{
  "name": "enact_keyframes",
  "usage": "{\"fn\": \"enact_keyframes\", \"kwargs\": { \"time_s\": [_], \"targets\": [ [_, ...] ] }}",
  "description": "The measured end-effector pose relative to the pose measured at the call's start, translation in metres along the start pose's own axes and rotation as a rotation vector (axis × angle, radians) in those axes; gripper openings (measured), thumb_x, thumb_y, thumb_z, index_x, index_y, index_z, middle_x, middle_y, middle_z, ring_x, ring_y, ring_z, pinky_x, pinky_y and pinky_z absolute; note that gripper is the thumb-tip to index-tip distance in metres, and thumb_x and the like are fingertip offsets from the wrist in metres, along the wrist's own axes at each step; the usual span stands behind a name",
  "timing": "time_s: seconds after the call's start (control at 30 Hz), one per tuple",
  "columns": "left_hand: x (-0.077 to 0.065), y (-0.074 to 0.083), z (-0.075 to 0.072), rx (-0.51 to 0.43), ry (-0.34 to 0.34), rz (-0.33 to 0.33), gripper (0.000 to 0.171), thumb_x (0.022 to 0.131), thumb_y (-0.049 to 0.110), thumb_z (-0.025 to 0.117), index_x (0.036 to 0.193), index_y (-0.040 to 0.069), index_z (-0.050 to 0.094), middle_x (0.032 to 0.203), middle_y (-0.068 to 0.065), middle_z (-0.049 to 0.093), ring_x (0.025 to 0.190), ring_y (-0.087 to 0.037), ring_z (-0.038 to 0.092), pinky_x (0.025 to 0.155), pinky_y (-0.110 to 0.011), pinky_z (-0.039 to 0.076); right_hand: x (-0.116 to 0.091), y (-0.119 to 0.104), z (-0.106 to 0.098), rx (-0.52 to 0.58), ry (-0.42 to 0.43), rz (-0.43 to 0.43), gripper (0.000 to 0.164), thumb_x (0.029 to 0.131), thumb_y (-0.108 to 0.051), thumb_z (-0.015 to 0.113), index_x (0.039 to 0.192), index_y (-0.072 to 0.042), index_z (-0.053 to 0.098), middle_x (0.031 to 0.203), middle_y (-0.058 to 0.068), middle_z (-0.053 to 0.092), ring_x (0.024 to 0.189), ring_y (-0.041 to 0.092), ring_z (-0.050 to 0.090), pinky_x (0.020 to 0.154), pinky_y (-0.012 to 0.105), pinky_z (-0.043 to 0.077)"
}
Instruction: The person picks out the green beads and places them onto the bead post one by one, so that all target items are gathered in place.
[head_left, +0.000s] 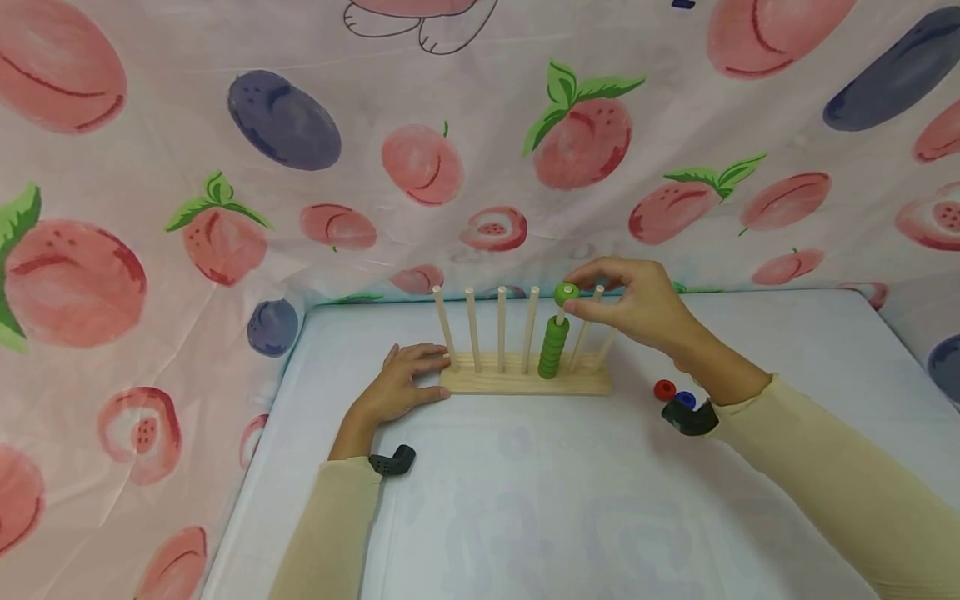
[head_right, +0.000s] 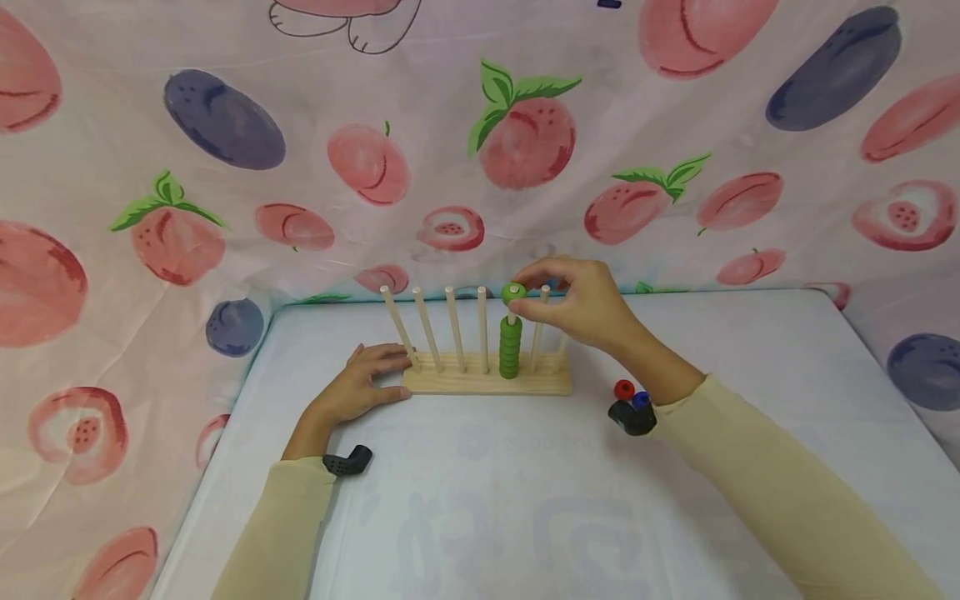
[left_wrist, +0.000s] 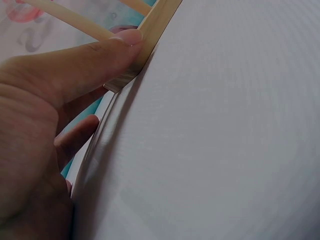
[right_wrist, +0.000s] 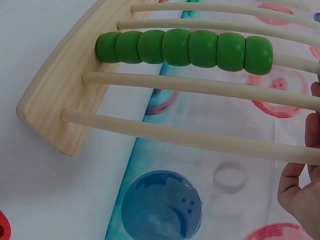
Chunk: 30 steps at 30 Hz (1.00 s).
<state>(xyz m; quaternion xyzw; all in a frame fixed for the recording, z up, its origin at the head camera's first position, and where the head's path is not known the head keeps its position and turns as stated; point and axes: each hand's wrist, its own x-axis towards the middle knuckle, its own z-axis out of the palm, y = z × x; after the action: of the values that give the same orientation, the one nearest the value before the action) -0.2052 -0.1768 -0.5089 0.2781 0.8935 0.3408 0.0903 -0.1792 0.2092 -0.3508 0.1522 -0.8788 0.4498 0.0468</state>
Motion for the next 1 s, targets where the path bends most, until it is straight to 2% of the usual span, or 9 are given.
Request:
{"fn": "enact_keyframes", "kwargs": {
  "time_s": [0.37, 0.57, 0.8, 1.0],
  "targets": [
    [0.0003, -0.001, -0.0001, 0.012, -0.01, 0.002, 0.062, 0.088, 0.038, 0.08, 0.143, 0.014, 0.061, 0.154, -0.002, 0.053, 0.15, -0.027, 0.037, 0.126, -0.06, -0.004, -0.0007, -0.0033, 0.0003, 0.008, 0.01, -0.036, 0.022, 0.086, -0.03, 0.084, 0.106, -0.027, 0.078, 0.104, -0.008, 0.075, 0.098, 0.006, 0.063, 0.091, 0.039, 0.047],
    [0.001, -0.0014, -0.0001, 0.011, -0.006, 0.004, 0.062, 0.088, 0.036, 0.08, 0.143, 0.014, 0.062, 0.153, -0.002, 0.053, 0.15, -0.027, 0.037, 0.126, -0.059, -0.004, 0.0004, -0.0036, 0.0005, -0.003, 0.005, -0.024, 0.024, 0.085, -0.032, 0.085, 0.108, -0.027, 0.078, 0.106, -0.009, 0.075, 0.099, 0.005, 0.063, 0.091, 0.036, 0.046],
    [0.0018, -0.0017, 0.0005, 0.008, -0.007, 0.002, 0.061, 0.088, 0.036, 0.08, 0.142, 0.014, 0.062, 0.153, -0.001, 0.053, 0.15, -0.026, 0.037, 0.127, -0.059, -0.005, 0.0012, -0.0016, -0.0002, 0.007, 0.009, -0.04, 0.022, 0.085, -0.03, 0.084, 0.106, -0.026, 0.078, 0.104, -0.008, 0.075, 0.098, 0.007, 0.062, 0.091, 0.042, 0.047],
    [0.0018, -0.0021, 0.0008, 0.009, -0.006, -0.001, 0.062, 0.088, 0.037, 0.08, 0.142, 0.014, 0.062, 0.153, -0.001, 0.053, 0.15, -0.026, 0.038, 0.127, -0.059, -0.004, 0.0008, -0.002, 0.0, 0.005, 0.002, -0.035, 0.023, 0.086, -0.03, 0.084, 0.108, -0.025, 0.078, 0.105, -0.007, 0.075, 0.098, 0.007, 0.062, 0.091, 0.041, 0.047]
  ]
}}
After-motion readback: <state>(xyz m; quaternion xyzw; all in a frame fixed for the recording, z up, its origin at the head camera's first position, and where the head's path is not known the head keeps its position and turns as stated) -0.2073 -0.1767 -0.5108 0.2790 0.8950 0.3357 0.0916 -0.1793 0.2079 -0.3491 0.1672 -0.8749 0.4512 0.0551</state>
